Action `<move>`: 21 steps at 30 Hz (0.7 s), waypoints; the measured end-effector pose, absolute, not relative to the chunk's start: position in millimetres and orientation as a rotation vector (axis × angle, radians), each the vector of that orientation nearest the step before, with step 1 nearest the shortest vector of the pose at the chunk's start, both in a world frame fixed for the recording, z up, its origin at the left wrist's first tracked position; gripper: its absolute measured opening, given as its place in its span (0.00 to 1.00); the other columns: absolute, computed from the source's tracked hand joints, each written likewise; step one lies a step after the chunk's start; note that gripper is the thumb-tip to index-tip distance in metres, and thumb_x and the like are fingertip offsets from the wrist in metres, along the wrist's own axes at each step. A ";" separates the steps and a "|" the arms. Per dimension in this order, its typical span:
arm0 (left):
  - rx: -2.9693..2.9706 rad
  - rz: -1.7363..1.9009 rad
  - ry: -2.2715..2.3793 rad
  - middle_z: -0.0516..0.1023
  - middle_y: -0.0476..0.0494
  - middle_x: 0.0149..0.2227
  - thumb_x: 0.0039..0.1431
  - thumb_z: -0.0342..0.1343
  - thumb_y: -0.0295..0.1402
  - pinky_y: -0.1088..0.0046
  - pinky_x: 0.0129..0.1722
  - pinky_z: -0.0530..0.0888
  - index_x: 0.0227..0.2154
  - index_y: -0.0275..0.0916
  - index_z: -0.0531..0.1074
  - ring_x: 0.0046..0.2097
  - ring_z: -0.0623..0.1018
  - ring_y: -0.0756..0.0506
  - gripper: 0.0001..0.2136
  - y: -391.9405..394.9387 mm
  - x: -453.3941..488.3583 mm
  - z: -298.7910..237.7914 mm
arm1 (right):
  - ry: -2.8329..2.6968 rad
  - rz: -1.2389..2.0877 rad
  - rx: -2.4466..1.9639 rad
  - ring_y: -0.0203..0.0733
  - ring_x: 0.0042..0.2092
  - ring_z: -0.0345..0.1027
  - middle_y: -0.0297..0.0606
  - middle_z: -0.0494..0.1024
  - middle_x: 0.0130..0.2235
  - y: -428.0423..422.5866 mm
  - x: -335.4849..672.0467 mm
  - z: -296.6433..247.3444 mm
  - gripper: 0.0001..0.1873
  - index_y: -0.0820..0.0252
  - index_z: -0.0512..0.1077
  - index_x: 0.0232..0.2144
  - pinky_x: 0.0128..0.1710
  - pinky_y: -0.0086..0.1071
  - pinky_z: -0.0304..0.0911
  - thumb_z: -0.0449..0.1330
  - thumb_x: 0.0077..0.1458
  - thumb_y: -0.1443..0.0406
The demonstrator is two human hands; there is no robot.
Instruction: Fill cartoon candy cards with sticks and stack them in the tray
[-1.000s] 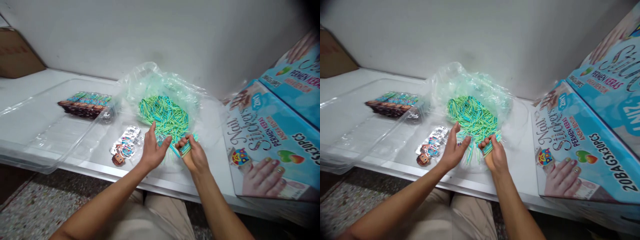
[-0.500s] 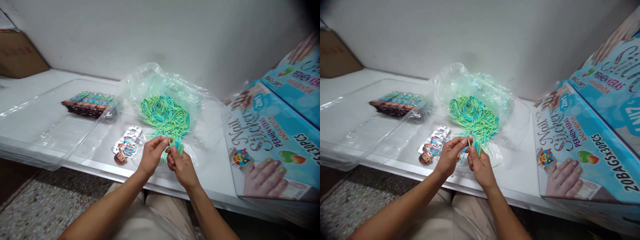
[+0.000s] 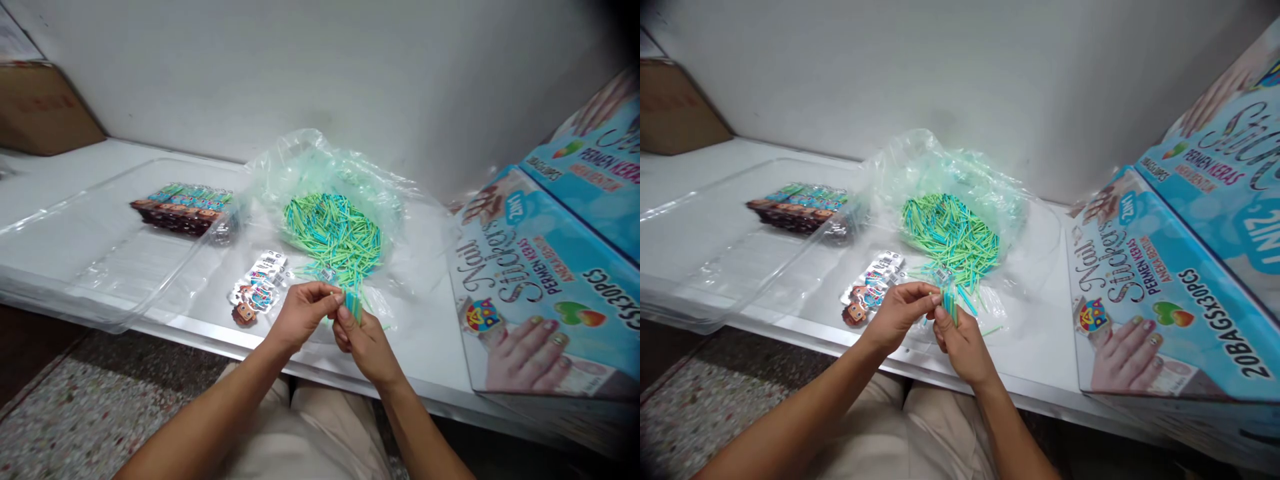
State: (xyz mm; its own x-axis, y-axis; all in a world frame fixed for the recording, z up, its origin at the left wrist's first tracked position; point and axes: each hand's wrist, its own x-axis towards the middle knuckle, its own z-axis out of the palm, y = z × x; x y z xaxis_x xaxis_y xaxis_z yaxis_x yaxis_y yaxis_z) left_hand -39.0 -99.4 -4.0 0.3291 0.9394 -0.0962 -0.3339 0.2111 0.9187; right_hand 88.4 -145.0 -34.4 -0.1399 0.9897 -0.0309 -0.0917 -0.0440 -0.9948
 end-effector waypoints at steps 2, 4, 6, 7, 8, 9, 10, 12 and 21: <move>0.969 1.033 0.819 0.70 0.51 0.20 0.43 0.63 0.32 0.77 0.27 0.64 0.23 0.33 0.74 0.24 0.67 0.54 0.07 -100.2 -39.3 -3.5 | -1.192 1.395 -1.093 0.29 0.19 0.48 0.25 0.57 0.20 -145.4 87.6 -34.9 0.18 0.59 0.64 0.31 0.18 0.27 0.45 0.52 0.61 0.50; 0.964 1.053 0.860 0.71 0.51 0.22 0.44 0.59 0.29 0.77 0.26 0.64 0.21 0.35 0.71 0.25 0.67 0.54 0.04 -101.0 -39.0 -2.6 | -1.177 1.396 -1.102 0.29 0.19 0.47 0.25 0.57 0.20 -145.8 87.0 -36.0 0.19 0.59 0.63 0.29 0.18 0.27 0.45 0.52 0.60 0.50; 0.945 1.075 0.874 0.72 0.50 0.24 0.44 0.57 0.27 0.78 0.26 0.64 0.21 0.35 0.70 0.26 0.68 0.53 0.02 -101.4 -38.5 -1.5 | -1.187 1.389 -1.117 0.29 0.20 0.47 0.25 0.56 0.20 -146.5 87.1 -37.4 0.20 0.58 0.61 0.27 0.18 0.27 0.45 0.52 0.60 0.50; 0.935 1.081 0.864 0.73 0.49 0.26 0.43 0.56 0.27 0.78 0.27 0.65 0.23 0.35 0.71 0.28 0.70 0.53 0.01 -101.4 -38.3 -0.9 | -1.196 1.387 -1.123 0.29 0.20 0.47 0.25 0.56 0.20 -147.0 87.5 -38.0 0.20 0.58 0.60 0.26 0.19 0.27 0.45 0.52 0.60 0.50; 0.931 1.076 0.848 0.75 0.48 0.29 0.43 0.57 0.27 0.78 0.28 0.66 0.26 0.36 0.73 0.30 0.71 0.52 0.04 -101.4 -38.1 -0.2 | -1.201 1.385 -1.124 0.29 0.20 0.48 0.25 0.56 0.20 -147.4 88.1 -38.5 0.20 0.58 0.60 0.26 0.19 0.27 0.45 0.52 0.60 0.50; 0.936 1.060 0.833 0.75 0.48 0.30 0.44 0.58 0.28 0.78 0.28 0.66 0.29 0.36 0.74 0.31 0.71 0.51 0.06 -101.3 -38.0 0.4 | -1.205 1.385 -1.122 0.29 0.20 0.48 0.25 0.56 0.20 -147.9 88.7 -38.6 0.20 0.58 0.60 0.26 0.19 0.27 0.45 0.52 0.61 0.50; 0.950 1.037 0.822 0.75 0.48 0.29 0.44 0.59 0.29 0.77 0.28 0.66 0.31 0.36 0.75 0.30 0.71 0.51 0.08 -101.3 -37.8 0.9 | -1.208 1.386 -1.117 0.29 0.20 0.48 0.24 0.55 0.20 -148.3 89.3 -38.3 0.19 0.58 0.61 0.27 0.18 0.27 0.45 0.52 0.61 0.50; 0.989 0.994 0.811 0.74 0.48 0.26 0.44 0.62 0.32 0.77 0.28 0.66 0.30 0.35 0.76 0.28 0.70 0.52 0.09 -101.1 -37.6 1.7 | -1.218 1.389 -1.107 0.29 0.19 0.47 0.24 0.55 0.20 -149.0 90.2 -36.2 0.18 0.58 0.62 0.29 0.18 0.27 0.44 0.52 0.60 0.50; 0.982 0.995 0.869 0.70 0.51 0.21 0.40 0.61 0.29 0.77 0.25 0.64 0.21 0.34 0.72 0.24 0.67 0.54 0.05 -101.3 -36.0 2.4 | -1.250 1.368 -1.125 0.30 0.20 0.47 0.25 0.56 0.20 -150.8 91.0 -32.1 0.19 0.58 0.61 0.26 0.19 0.27 0.45 0.52 0.60 0.50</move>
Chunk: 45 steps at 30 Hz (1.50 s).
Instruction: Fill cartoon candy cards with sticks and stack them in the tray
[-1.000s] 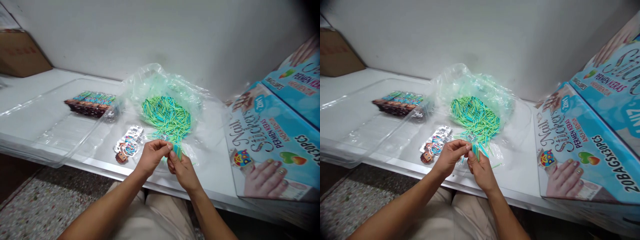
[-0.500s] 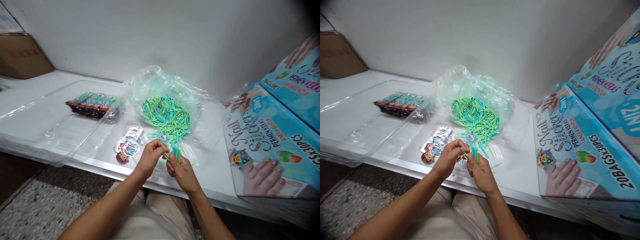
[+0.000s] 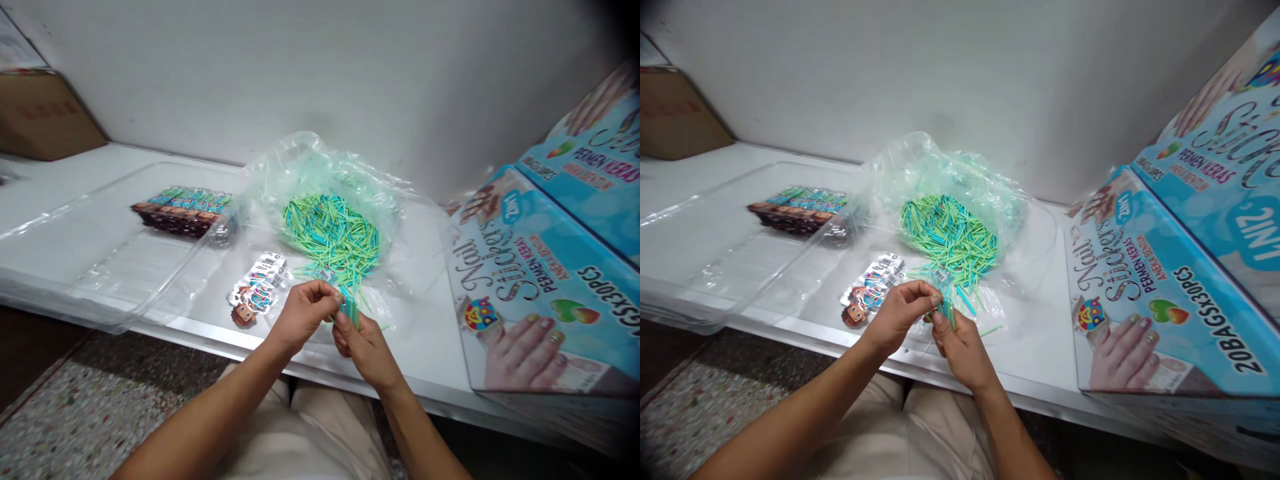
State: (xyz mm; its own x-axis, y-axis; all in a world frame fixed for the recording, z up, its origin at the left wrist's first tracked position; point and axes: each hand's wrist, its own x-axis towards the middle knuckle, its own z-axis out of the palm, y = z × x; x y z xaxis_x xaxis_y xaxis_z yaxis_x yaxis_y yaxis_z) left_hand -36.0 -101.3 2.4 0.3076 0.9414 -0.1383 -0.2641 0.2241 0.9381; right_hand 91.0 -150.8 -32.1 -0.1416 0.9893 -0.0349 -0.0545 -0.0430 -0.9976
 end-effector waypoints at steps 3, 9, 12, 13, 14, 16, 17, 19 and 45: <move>0.991 1.033 0.901 0.71 0.50 0.22 0.42 0.56 0.28 0.78 0.25 0.64 0.19 0.35 0.69 0.23 0.66 0.54 0.02 -101.5 -36.8 3.3 | -1.237 1.363 -1.130 0.30 0.20 0.48 0.26 0.56 0.19 -151.4 91.8 -34.7 0.21 0.57 0.60 0.23 0.19 0.27 0.45 0.52 0.60 0.49; 1.059 0.957 0.851 0.71 0.50 0.23 0.43 0.61 0.31 0.76 0.28 0.67 0.29 0.35 0.76 0.26 0.69 0.52 0.08 -102.3 -37.6 2.7 | -1.271 1.356 -1.158 0.30 0.19 0.46 0.25 0.55 0.19 -151.8 90.9 -31.4 0.22 0.57 0.57 0.23 0.19 0.28 0.45 0.52 0.59 0.47; 1.091 0.945 0.865 0.69 0.51 0.22 0.43 0.63 0.33 0.76 0.27 0.66 0.27 0.34 0.76 0.25 0.68 0.52 0.08 -102.2 -37.1 -1.5 | -1.280 1.353 -1.154 0.30 0.20 0.47 0.25 0.55 0.19 -152.0 90.7 -31.2 0.22 0.57 0.58 0.24 0.19 0.28 0.45 0.52 0.60 0.48; 1.093 0.947 0.874 0.69 0.50 0.22 0.43 0.63 0.33 0.76 0.27 0.66 0.27 0.34 0.76 0.25 0.68 0.52 0.08 -102.2 -36.9 -3.0 | -1.286 1.357 -1.152 0.30 0.20 0.47 0.25 0.56 0.20 -152.2 90.7 -31.7 0.21 0.57 0.58 0.24 0.19 0.28 0.45 0.52 0.60 0.48; 1.091 0.949 0.882 0.69 0.50 0.22 0.43 0.63 0.33 0.76 0.26 0.66 0.26 0.34 0.75 0.25 0.68 0.52 0.08 -102.2 -36.7 -4.2 | -1.290 1.359 -1.151 0.30 0.20 0.47 0.26 0.56 0.20 -152.5 90.8 -32.5 0.21 0.57 0.59 0.25 0.19 0.28 0.45 0.52 0.60 0.49; 1.085 0.949 0.886 0.70 0.50 0.22 0.44 0.61 0.33 0.75 0.26 0.66 0.25 0.34 0.74 0.24 0.68 0.52 0.07 -102.6 -36.3 -4.9 | -1.296 1.363 -1.149 0.30 0.20 0.47 0.26 0.57 0.20 -153.1 91.1 -33.9 0.20 0.57 0.59 0.25 0.20 0.28 0.46 0.52 0.60 0.50; 1.076 0.954 0.885 0.70 0.50 0.22 0.43 0.60 0.32 0.75 0.26 0.66 0.24 0.35 0.73 0.25 0.69 0.52 0.06 -102.9 -36.0 -4.4 | -1.299 1.365 -1.146 0.30 0.20 0.48 0.26 0.57 0.20 -153.5 91.3 -34.5 0.20 0.57 0.59 0.25 0.20 0.28 0.46 0.52 0.61 0.50; 1.041 0.975 0.880 0.72 0.49 0.23 0.42 0.58 0.29 0.76 0.27 0.67 0.22 0.35 0.71 0.26 0.70 0.51 0.03 -103.5 -35.5 -1.7 | -1.309 1.366 -1.136 0.30 0.21 0.48 0.27 0.57 0.21 -154.2 91.6 -35.0 0.19 0.57 0.59 0.25 0.20 0.28 0.45 0.51 0.61 0.51; 1.218 0.804 0.765 0.75 0.47 0.30 0.42 0.51 0.24 0.77 0.32 0.67 0.29 0.34 0.77 0.32 0.71 0.51 0.12 -104.0 -35.3 12.3 | -1.347 1.475 -1.028 0.29 0.21 0.47 0.26 0.55 0.19 -158.8 97.8 -36.4 0.23 0.59 0.56 0.21 0.20 0.28 0.44 0.49 0.63 0.52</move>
